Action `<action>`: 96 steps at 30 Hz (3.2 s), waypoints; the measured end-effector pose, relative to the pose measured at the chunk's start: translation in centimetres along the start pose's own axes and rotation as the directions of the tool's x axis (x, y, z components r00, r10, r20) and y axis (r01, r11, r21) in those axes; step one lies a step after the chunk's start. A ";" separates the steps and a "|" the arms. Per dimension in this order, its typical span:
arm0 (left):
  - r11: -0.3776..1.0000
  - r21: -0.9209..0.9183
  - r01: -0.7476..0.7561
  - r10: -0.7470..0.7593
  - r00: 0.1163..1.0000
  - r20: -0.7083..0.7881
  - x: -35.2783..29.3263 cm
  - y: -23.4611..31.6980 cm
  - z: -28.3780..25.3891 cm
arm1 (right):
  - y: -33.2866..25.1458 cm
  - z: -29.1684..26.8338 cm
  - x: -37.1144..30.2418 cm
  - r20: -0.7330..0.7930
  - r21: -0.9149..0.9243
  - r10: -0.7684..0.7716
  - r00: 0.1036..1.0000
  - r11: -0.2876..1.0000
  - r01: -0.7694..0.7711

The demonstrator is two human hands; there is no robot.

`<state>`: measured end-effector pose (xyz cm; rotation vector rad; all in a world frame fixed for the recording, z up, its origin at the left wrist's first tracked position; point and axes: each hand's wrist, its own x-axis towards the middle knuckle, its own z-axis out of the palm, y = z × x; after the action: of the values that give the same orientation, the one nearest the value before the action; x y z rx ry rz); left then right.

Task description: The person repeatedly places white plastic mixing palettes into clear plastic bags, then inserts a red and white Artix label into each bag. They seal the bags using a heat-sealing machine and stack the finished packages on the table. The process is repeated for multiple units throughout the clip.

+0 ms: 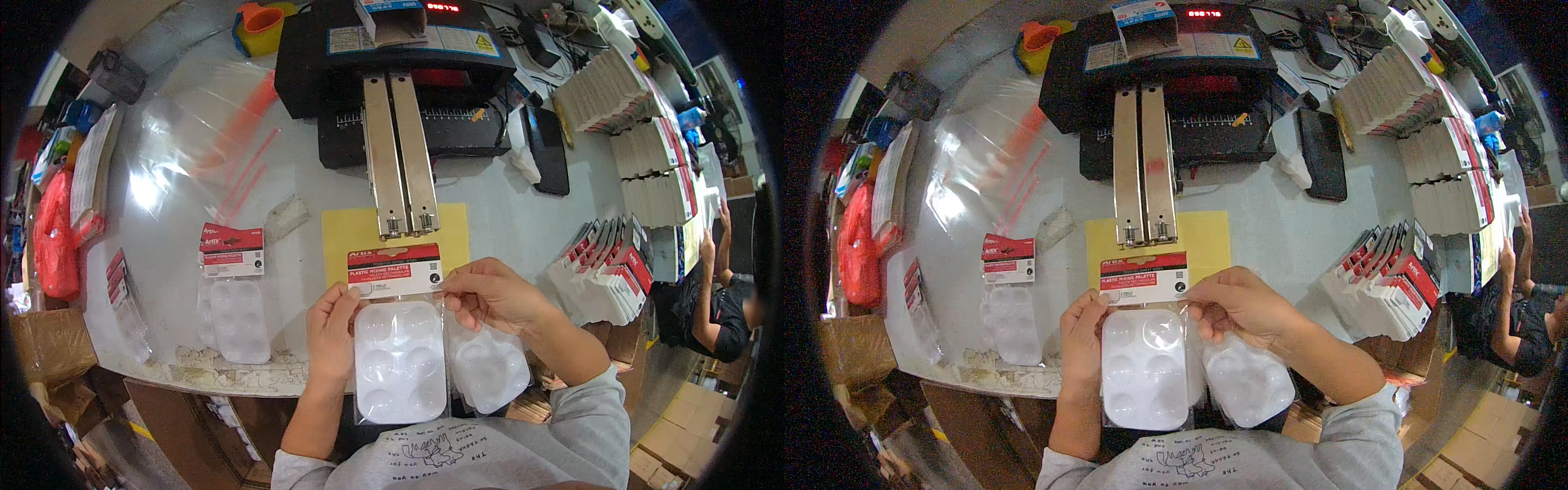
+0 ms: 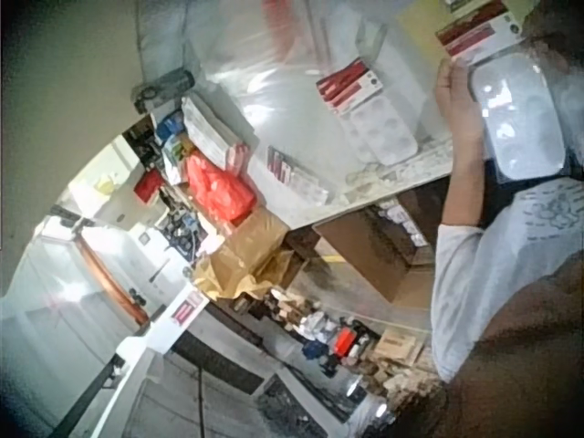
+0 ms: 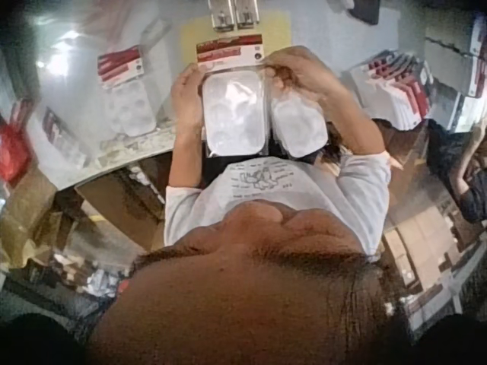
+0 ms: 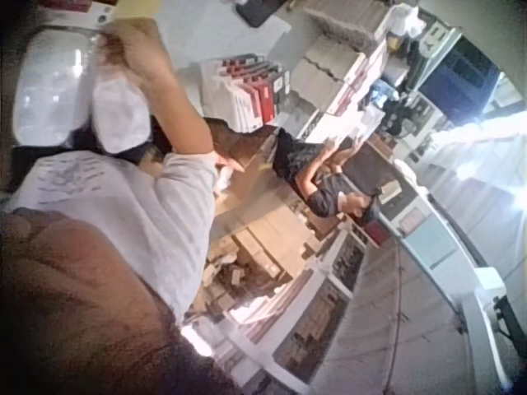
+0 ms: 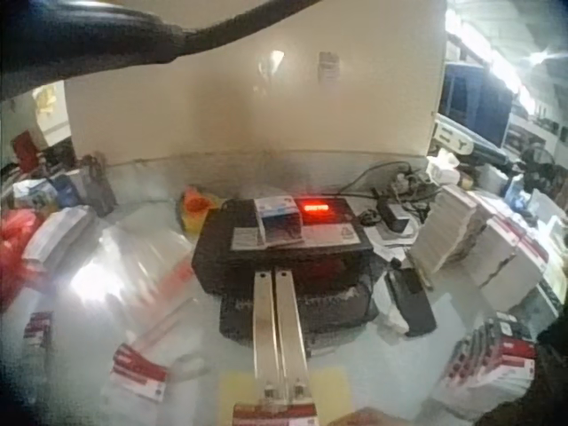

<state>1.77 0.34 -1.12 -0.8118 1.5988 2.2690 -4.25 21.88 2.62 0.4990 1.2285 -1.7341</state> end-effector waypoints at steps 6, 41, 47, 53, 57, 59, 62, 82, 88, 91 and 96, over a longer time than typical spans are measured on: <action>1.000 -0.024 0.006 -0.006 1.000 0.003 1.8 2.4 0.7 | -1.3 0.9 0.8 -0.023 0.105 -0.050 0.998 0.993 0.052; 0.392 0.852 -0.347 0.749 0.658 -0.076 -0.2 2.6 -7.5 | -1.1 -16.8 -15.6 -0.274 -0.959 -0.803 0.529 0.268 -0.090; 0.226 0.758 -0.612 0.610 0.696 0.379 -5.2 -3.3 3.9 | -1.7 -17.8 -17.1 -0.095 -0.995 -0.757 0.646 0.070 -0.064; 0.262 0.819 -0.510 0.558 0.773 0.303 -4.8 -2.9 6.6 | -1.1 -17.8 -16.6 -0.184 -0.977 -0.805 0.564 0.088 -0.192; 0.373 0.799 -0.472 0.506 0.825 0.252 -4.9 -3.0 7.0 | -0.7 -17.8 -16.3 -0.138 -0.985 -0.861 0.490 0.069 -0.156; 0.384 0.802 -0.457 0.488 0.838 0.243 -5.1 -3.1 7.3 | -0.5 -17.3 -16.2 -0.208 -0.976 -0.859 0.467 0.151 -0.157; 0.367 0.795 -0.483 0.497 0.824 0.271 -5.4 -3.3 7.5 | -0.3 -16.6 -16.3 -0.239 -0.970 -0.872 0.428 0.198 -0.138; 0.927 0.201 -0.316 0.216 0.890 0.402 -8.8 0.0 5.1 | 1.0 0.1 -10.9 0.197 -0.962 -0.938 0.285 -0.129 0.239; 0.894 0.254 -0.369 0.292 0.910 0.296 -8.4 0.3 2.8 | 0.3 4.5 -5.5 0.175 -0.905 -0.863 0.474 0.048 0.422; 0.887 0.270 -0.373 0.310 0.918 0.249 -8.0 0.4 2.3 | 0.5 4.7 -4.7 0.230 -0.884 -0.826 0.514 0.043 0.465; 0.894 0.292 -0.340 0.283 0.934 0.219 -7.3 -0.1 2.0 | 1.0 4.1 -4.2 0.278 -0.891 -0.840 0.467 -0.043 0.452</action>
<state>7.12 3.07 3.42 -0.2816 2.0659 2.1070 -0.63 20.01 6.94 -0.7171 2.8309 -1.2340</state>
